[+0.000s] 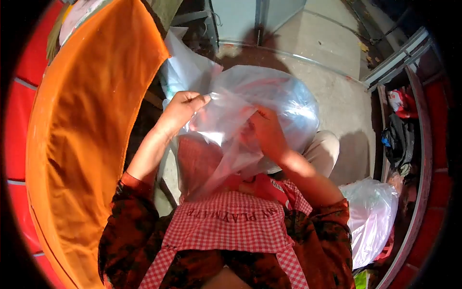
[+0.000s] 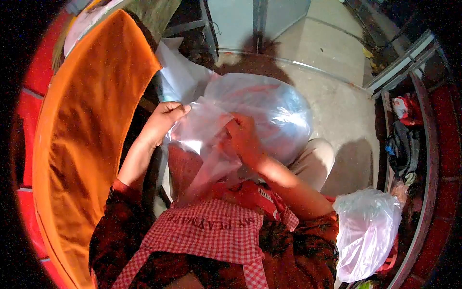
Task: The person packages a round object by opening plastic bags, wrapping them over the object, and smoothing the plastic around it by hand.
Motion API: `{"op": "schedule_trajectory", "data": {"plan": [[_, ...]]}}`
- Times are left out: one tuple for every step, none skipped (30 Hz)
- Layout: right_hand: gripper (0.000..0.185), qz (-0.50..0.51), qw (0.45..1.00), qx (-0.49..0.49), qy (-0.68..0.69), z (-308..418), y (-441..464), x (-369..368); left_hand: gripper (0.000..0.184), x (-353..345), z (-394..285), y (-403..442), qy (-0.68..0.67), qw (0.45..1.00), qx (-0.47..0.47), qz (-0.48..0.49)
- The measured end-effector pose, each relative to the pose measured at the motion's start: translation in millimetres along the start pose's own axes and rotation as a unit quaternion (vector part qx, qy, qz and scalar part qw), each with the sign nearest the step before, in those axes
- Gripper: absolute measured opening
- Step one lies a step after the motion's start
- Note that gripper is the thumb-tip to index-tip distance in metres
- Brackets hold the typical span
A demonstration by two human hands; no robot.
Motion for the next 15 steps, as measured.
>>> {"op": "schedule_trajectory", "data": {"plan": [[0.018,-0.011,0.996,-0.074,0.056,-8.3,1.1,3.0,0.029,0.9,2.0,1.5,0.007,1.0,0.005,-0.005],[0.017,-0.02,0.996,-0.072,0.045,-7.9,2.8,5.9,0.029,0.9,3.2,3.6,0.037,0.999,-0.005,0.004],[0.017,-0.027,0.997,-0.071,0.035,-8.8,3.8,8.6,0.028,0.8,3.6,4.2,0.067,0.998,-0.015,0.012],[0.017,-0.034,0.997,-0.071,0.025,-9.5,4.3,10.7,0.028,-0.5,2.9,3.3,0.097,0.995,-0.023,0.02],[0.017,-0.041,0.996,-0.07,0.036,-7.6,4.2,12.4,0.026,0.7,3.3,1.7,0.126,0.992,-0.008,0.003],[0.017,-0.047,0.995,-0.068,0.047,-4.4,3.8,14.4,0.024,5.4,-2.3,1.2,0.186,0.979,-0.072,-0.043],[0.018,-0.053,0.995,-0.066,0.058,-1.9,4.0,16.0,0.023,9.1,-3.7,0.5,0.244,0.956,-0.135,-0.089],[0.016,-0.042,0.995,-0.061,0.072,0.0,4.7,15.1,0.022,9.9,-8.8,-4.4,0.3,0.924,-0.197,-0.134],[0.016,-0.033,0.994,-0.055,0.086,1.5,5.9,14.6,0.021,3.1,-48.6,-36.1,0.324,0.828,-0.372,-0.266],[0.016,-0.024,0.993,-0.049,0.1,2.6,6.7,15.2,0.019,-5.5,-73.3,-61.8,0.418,0.71,-0.451,-0.344],[0.017,-0.015,0.999,-0.009,0.029,2.7,9.5,18.8,0.019,-4.6,-71.2,-68.9,0.398,0.743,-0.43,-0.324],[0.018,-0.005,0.999,0.03,-0.043,-3.1,12.5,22.9,0.018,-5.6,-63.1,-78.7,0.376,0.774,-0.407,-0.304],[0.02,-0.01,0.996,0.04,-0.082,-4.7,13.1,23.4,0.019,-14.7,-50.0,-77.3,0.277,0.857,-0.373,-0.223],[0.022,-0.015,0.991,0.05,-0.121,-6.3,13.4,23.8,0.021,-31.0,-34.2,-69.8,0.229,0.889,-0.376,-0.128],[0.024,-0.034,0.991,0.033,-0.126,-6.9,13.8,20.1,0.019,-48.8,-16.7,-62.1,0.281,0.888,-0.353,-0.087]]}}
Point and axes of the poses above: each hand's wrist, its own y-axis towards the middle knuckle, its own x-axis out of the back of the hand, z = x × y, the point moved 8 cm from there along y, towards the middle knuckle, and after that the axes turned 8 degrees about y, right-handed, at the moved point
